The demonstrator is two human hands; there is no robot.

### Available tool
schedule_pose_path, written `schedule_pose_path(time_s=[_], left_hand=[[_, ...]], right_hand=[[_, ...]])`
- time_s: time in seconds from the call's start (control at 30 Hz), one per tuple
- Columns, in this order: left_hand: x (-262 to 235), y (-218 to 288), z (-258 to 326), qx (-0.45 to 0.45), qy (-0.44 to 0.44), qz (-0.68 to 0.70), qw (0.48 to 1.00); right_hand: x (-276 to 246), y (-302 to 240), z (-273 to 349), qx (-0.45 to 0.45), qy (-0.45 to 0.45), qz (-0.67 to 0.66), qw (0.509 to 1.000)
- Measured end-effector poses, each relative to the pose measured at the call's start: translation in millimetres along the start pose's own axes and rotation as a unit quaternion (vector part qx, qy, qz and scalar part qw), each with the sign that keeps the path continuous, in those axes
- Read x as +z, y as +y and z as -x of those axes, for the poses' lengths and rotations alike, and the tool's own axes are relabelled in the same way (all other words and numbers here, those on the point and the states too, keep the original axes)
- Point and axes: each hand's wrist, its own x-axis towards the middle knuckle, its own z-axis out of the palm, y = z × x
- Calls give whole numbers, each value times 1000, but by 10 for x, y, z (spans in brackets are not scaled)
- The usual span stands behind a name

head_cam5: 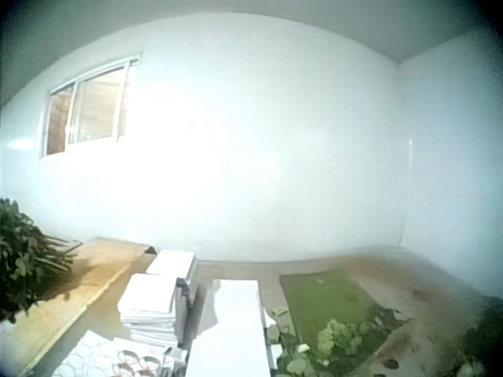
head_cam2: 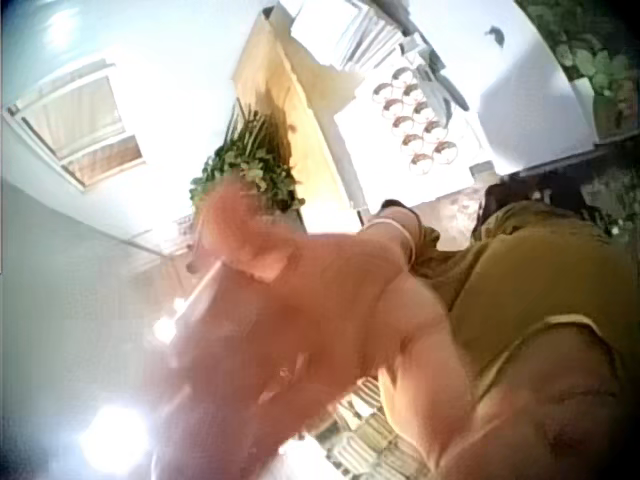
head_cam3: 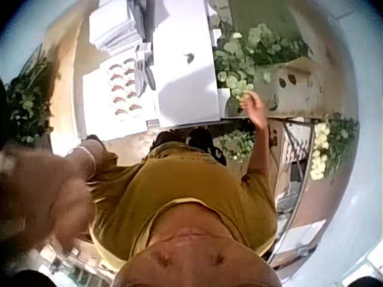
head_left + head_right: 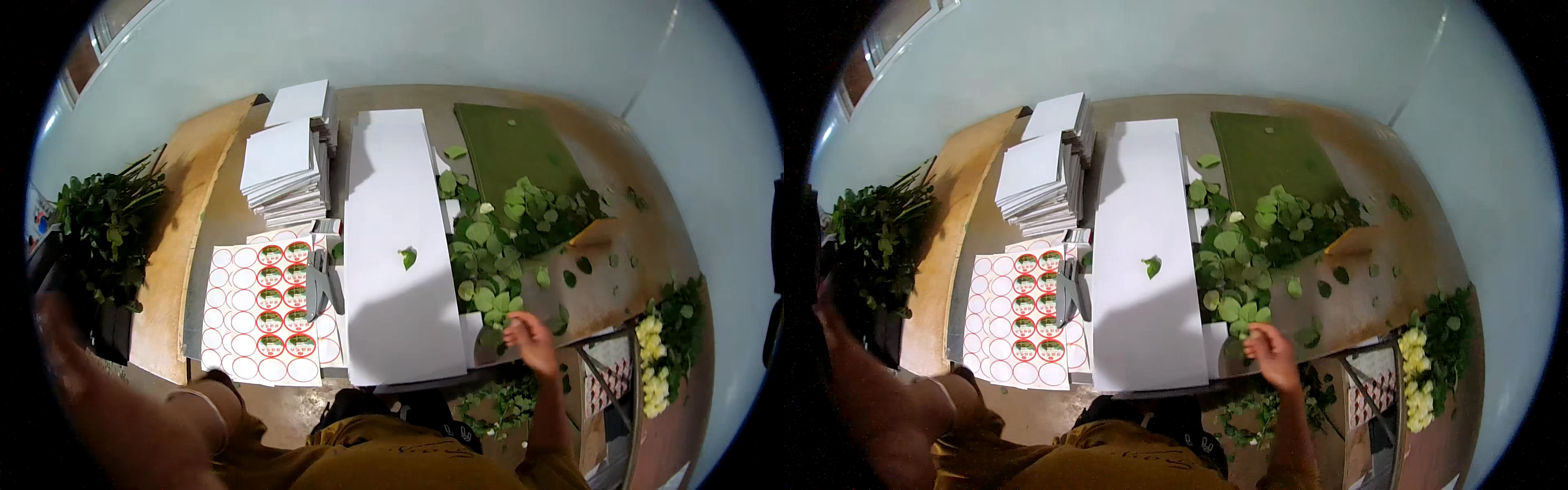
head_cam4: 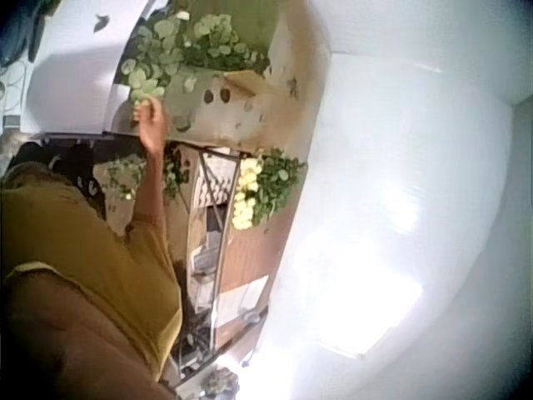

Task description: The person arranges white roses and green leaves into white paper sleeves, folds the sleeves closed, and staples them shut. The person then applies a round sticker to the sealed package and places it on a nearby table. The person repeats this process with additional roses and leaves.

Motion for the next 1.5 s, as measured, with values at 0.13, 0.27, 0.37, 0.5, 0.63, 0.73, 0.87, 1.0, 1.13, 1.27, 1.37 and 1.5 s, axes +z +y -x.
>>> schedule_pose_path(time_s=[0.13, 0.27, 0.37, 0.5, 0.63, 0.73, 0.87, 1.0, 1.13, 1.27, 1.37, 1.5], left_hand=[[761, -778, 583, -383, 53, 2, 922], [1704, -1212, 2381, -579, 25, -47, 814], [2082, -1230, 2674, -635, -46, -19, 771], [2200, -1317, 2651, -619, -97, -98, 773], [2073, -1340, 2447, -657, -126, -15, 744], [2046, -1424, 2629, -654, -110, 48, 747], [2165, -1495, 2870, -658, -45, -42, 750], [2075, -1625, 2901, -738, -58, 98, 665], [2000, -1636, 2809, -753, -38, 121, 646], [2021, -1658, 2662, -741, -17, 137, 657], [2016, -1634, 2700, -739, 56, 216, 635], [2071, -1560, 2517, -768, 136, 279, 561]], right_hand=[[83, 404, -394, 61, -89, 87, 990], [555, 109, -456, 81, -129, 226, 962], [617, 140, -462, 62, -114, 265, 955], [563, 406, -592, 67, -95, 193, 974], [522, 375, -730, 54, -115, 115, 985], [572, 290, -758, 24, -89, 115, 989], [647, 517, -775, -84, -36, 185, 979], [765, 605, -758, -166, 52, 156, 972], [636, 61, -767, -44, -55, 7, 997], [790, -86, -803, -98, -62, 59, 992], [881, -325, -723, -130, -66, 77, 986], [1069, -418, -621, -171, -97, -1, 980]])
